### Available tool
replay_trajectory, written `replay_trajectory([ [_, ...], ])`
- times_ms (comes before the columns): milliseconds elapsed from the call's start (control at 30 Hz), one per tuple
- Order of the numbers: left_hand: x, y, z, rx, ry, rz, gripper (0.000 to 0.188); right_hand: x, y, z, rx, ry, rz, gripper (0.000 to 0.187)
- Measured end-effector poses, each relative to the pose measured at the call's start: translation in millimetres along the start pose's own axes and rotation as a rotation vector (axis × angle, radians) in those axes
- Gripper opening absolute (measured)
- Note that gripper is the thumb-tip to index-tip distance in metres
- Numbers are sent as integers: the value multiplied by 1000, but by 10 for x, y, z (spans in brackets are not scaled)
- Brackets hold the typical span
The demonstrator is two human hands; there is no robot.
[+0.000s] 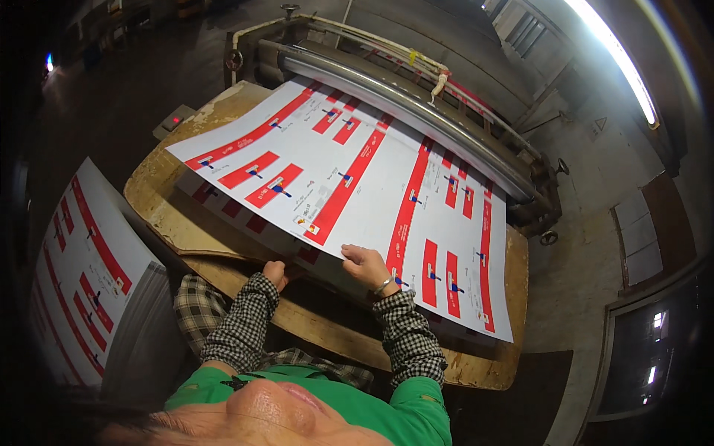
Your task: The person repeatedly picks up large printed sheets from a conveyor belt and stacks them on a wooden pallet. The sheets feature red and white graphics. The person handles the sheets by hand, aligning them as they build a stack.
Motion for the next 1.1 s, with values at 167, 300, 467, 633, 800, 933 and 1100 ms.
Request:
replay_trajectory([
  [167, 3, -7, -33, -2, 43, -214, 11, 90, -366, 29, -76, 13, 62, 33],
  [300, 160, -330, 178, -145, 23, -159, 27, 418, -435, -113, -167, -9, 84, 38],
  [467, 261, -543, 315, -273, 27, -158, 34, 737, -88, -571, 87, -245, 251, 43],
  [633, 225, -484, 272, -266, 47, -96, 35, 523, -466, -486, -176, -151, 497, 80],
  [800, 228, -435, 266, -288, 17, -178, 31, 402, -627, -147, -224, -127, 651, 83],
  [933, 176, -285, 233, -183, 110, -223, 20, 290, -354, -203, -336, -68, 451, 52],
  [1100, 110, -147, 130, -113, 28, -151, 23, 25, 64, -55, 27, 47, 76, 29],
])
Point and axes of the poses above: each hand's wrist, its own z-axis away from the middle knuckle, its own y-axis out of the back of the hand, x = y × z, the point moved 5 cm from there along -z, towards the middle knuckle, and after that the axes turned 11 degrees about -x, right-handed, at the moved point
